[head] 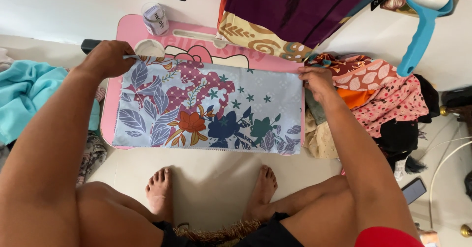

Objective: Unfolding a piece of patterned fabric on a small table and using a lint roller to remove debris from its surface.

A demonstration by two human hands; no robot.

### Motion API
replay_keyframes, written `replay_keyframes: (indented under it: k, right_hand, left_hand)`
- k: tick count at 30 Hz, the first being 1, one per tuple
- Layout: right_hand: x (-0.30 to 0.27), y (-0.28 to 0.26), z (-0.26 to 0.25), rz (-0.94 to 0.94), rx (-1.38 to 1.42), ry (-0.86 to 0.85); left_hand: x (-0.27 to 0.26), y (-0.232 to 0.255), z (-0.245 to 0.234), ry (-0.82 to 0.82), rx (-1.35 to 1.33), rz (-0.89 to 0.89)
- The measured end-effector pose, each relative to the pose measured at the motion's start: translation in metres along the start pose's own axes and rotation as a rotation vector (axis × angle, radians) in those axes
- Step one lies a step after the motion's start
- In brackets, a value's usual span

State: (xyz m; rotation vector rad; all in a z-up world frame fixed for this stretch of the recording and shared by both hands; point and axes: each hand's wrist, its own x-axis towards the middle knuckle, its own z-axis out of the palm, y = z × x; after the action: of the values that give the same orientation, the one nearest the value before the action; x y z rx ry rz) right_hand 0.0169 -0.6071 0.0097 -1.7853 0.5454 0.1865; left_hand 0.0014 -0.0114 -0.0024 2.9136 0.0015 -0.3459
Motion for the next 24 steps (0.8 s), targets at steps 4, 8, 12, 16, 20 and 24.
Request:
replay_keyframes:
  k: [4,8,12,16,20,24]
  right_hand:
    - [0.009,0.005,-0.001,-0.006,0.029,-0.015]
    - [0.008,0.007,0.002,-0.058,-0.086,0.018]
    - [0.007,0.009,0.002,-0.147,-0.212,-0.007]
    - [0.008,0.008,0.002,-0.266,-0.402,-0.050]
    - [0.044,0.036,-0.004,-0.402,-0.536,-0.048]
    - [0.048,0.037,-0.006,-0.458,-0.705,-0.087]
  left_hand:
    - [-0.001,0.003,-0.003,-0.008,-0.026,-0.005]
    - [-0.002,0.003,-0.003,0.006,-0.042,-0.011]
    - [0.002,-0.001,0.002,0.018,-0.010,0.016]
    - [0.006,-0.004,0.006,0.047,-0.021,0.022]
    - [0.001,-0.006,0.005,0.047,-0.120,0.046]
    - [-0.002,-0.003,0.001,0.043,-0.138,0.049]
